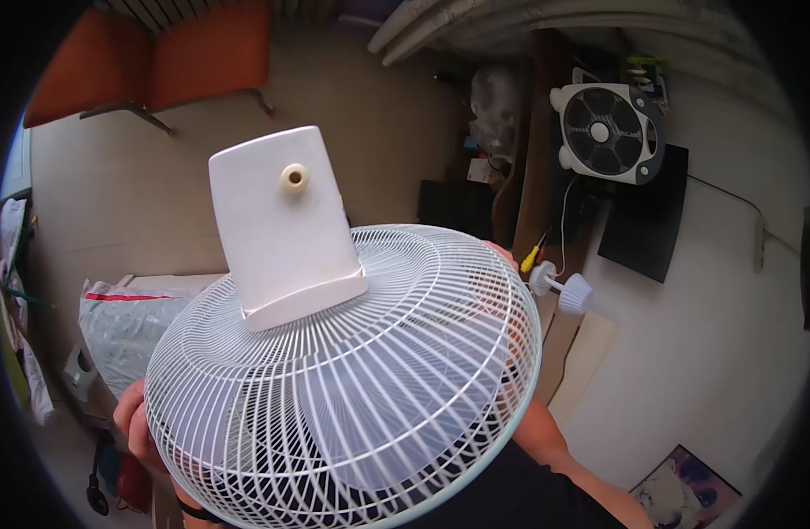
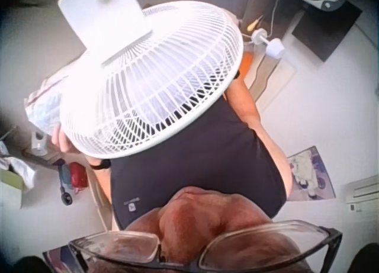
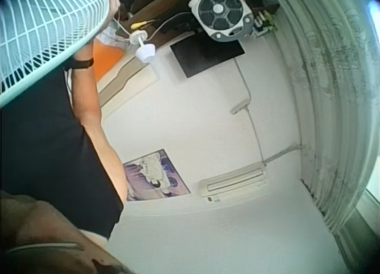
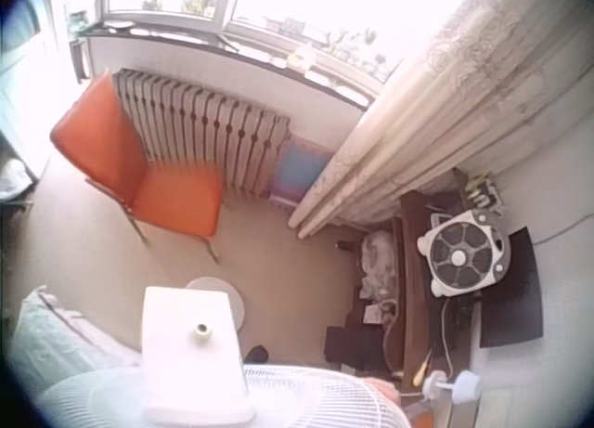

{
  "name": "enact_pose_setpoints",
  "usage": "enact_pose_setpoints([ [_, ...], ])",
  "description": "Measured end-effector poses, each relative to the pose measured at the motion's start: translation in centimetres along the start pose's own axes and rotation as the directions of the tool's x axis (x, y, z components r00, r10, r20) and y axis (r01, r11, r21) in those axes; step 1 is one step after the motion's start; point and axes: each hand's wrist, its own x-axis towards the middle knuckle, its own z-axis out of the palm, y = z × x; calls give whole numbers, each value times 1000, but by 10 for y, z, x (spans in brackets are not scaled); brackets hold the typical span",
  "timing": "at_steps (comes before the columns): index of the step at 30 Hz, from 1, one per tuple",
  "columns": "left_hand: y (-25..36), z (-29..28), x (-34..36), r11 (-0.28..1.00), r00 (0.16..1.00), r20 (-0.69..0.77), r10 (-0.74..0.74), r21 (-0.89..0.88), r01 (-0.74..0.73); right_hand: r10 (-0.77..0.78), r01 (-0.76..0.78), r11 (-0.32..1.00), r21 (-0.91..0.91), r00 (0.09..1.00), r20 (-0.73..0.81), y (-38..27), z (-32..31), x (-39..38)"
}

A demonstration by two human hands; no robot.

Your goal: Repairing or assembling a standing electric fan by attaching the front grill and using a screwdriver.

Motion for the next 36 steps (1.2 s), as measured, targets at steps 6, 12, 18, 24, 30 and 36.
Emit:
enact_pose_setpoints([
  [6, -6, 9, 10, 997, 999, -20, 49, -50, -50, 55, -57, 996, 70, 998, 33, -22, -10, -10],
  [12, -10, 20, 18, 998, 997, -54, 47, 38, -45, 105, -109, 974, 201, 994, 28, -23, -4, -11],
  [18, 15, 8, 44, 999, 970, 243, 25, 38, -36, 146, -131, 916, 379, 989, -11, -13, 4, -17],
  [24, 1, 11, 27, 983, 966, 199, -167, -36, 178, 181, -146, 834, 532, 983, -14, 2, 5, -17],
  [30, -23, 24, 4, 986, 957, 250, -150, -37, 164, 213, -175, 807, 564, 977, -1, 9, 2, -23],
  [36, -54, 89, -19, 993, 915, 404, -22, -95, 66, 48, -40, 969, 244, 999, -26, -7, 7, -14],
])
